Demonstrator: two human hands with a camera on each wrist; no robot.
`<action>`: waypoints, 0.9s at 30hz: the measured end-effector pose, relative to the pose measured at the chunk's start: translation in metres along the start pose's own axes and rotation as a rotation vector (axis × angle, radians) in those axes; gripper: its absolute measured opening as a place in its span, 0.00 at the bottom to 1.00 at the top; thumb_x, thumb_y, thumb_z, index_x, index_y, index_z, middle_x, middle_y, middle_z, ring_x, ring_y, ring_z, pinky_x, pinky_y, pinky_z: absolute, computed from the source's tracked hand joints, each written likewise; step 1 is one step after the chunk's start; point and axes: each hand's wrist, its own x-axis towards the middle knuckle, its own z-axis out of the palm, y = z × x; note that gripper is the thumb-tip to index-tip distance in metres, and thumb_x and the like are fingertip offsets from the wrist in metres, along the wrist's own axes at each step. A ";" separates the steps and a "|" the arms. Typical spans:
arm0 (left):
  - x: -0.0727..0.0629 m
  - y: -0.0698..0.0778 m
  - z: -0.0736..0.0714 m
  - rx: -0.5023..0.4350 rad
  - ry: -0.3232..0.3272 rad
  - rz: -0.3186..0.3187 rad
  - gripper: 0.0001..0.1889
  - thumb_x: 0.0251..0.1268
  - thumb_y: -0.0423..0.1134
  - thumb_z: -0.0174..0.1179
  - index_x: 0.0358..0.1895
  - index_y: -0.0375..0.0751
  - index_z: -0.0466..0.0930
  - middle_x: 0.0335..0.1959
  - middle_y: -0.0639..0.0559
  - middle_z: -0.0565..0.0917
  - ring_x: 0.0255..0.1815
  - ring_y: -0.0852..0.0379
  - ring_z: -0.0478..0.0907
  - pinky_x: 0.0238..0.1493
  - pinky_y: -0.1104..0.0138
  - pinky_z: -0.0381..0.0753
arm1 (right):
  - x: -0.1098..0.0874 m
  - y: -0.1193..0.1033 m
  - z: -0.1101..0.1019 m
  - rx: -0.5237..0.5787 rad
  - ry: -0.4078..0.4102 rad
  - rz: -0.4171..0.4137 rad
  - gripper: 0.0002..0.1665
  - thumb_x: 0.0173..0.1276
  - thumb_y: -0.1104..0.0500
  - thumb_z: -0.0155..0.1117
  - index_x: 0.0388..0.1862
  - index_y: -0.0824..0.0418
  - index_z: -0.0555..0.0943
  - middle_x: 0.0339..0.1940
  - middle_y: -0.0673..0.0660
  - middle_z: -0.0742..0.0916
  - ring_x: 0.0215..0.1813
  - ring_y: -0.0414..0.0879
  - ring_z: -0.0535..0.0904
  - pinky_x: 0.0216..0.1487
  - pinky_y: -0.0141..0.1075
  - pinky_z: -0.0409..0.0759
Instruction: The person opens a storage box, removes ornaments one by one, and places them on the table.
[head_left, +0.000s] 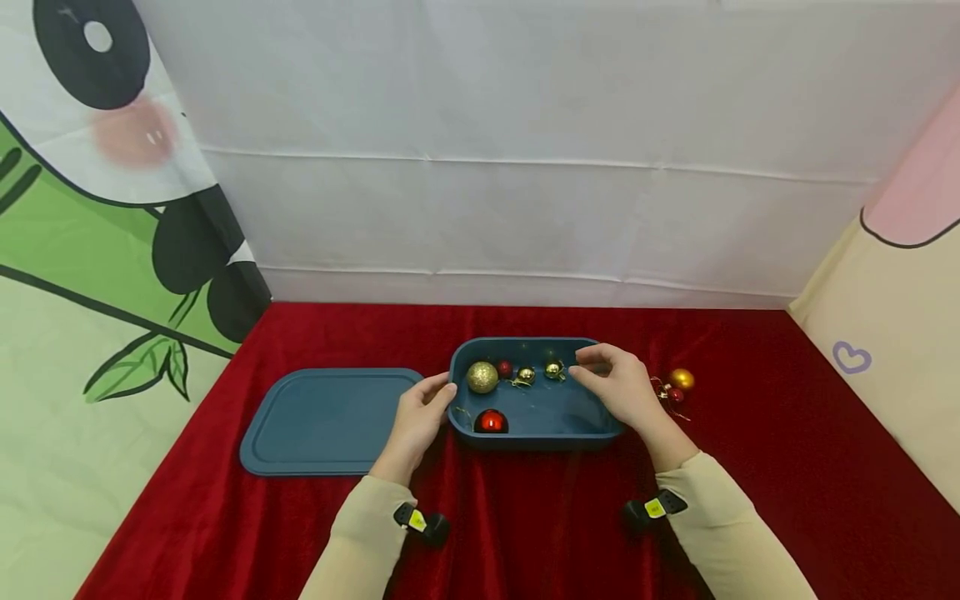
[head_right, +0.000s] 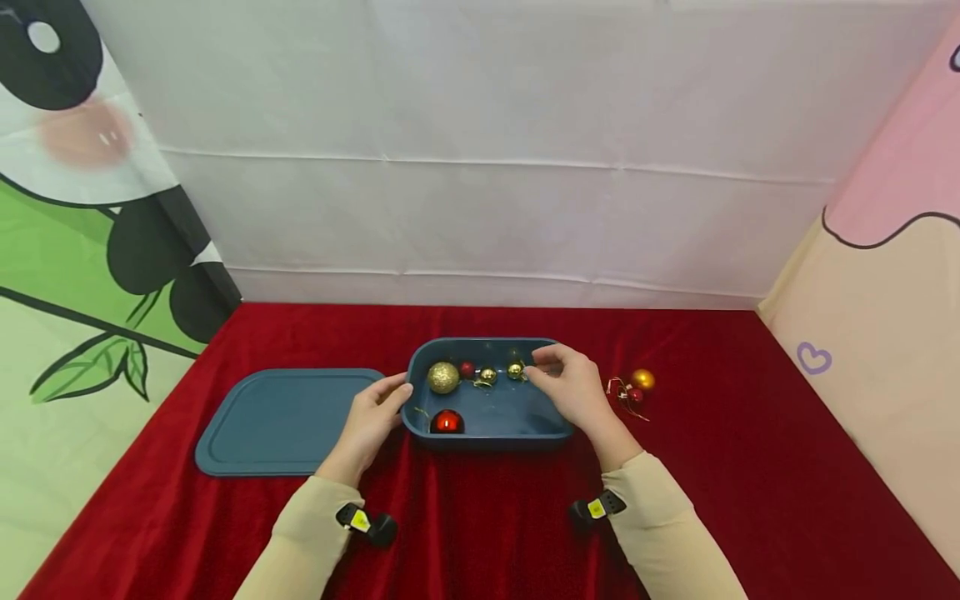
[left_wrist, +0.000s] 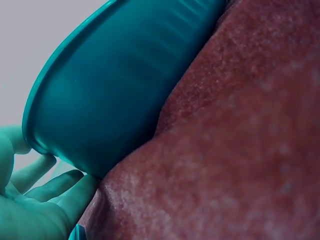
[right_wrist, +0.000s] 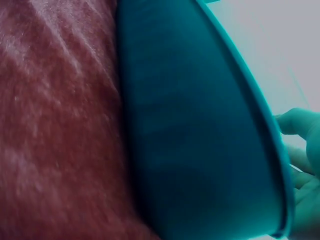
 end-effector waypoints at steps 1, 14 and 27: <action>0.000 0.000 0.000 -0.002 0.001 0.008 0.20 0.69 0.41 0.54 0.61 0.38 0.74 0.52 0.36 0.80 0.48 0.50 0.80 0.45 0.68 0.81 | 0.001 0.000 0.002 -0.008 -0.006 -0.009 0.20 0.63 0.54 0.66 0.51 0.64 0.80 0.47 0.62 0.86 0.48 0.54 0.83 0.48 0.47 0.81; 0.001 -0.002 0.001 0.011 0.010 0.017 0.20 0.68 0.40 0.54 0.60 0.37 0.74 0.51 0.36 0.80 0.45 0.55 0.80 0.43 0.69 0.81 | 0.015 0.000 0.024 -0.053 -0.068 0.016 0.23 0.63 0.54 0.66 0.54 0.63 0.79 0.51 0.62 0.85 0.52 0.54 0.81 0.51 0.49 0.79; -0.001 0.000 0.001 0.021 0.009 0.023 0.19 0.68 0.39 0.54 0.60 0.37 0.74 0.52 0.37 0.80 0.45 0.54 0.80 0.43 0.67 0.81 | 0.027 0.002 0.032 -0.180 -0.148 0.040 0.26 0.62 0.55 0.67 0.58 0.62 0.76 0.57 0.62 0.81 0.58 0.56 0.76 0.55 0.50 0.76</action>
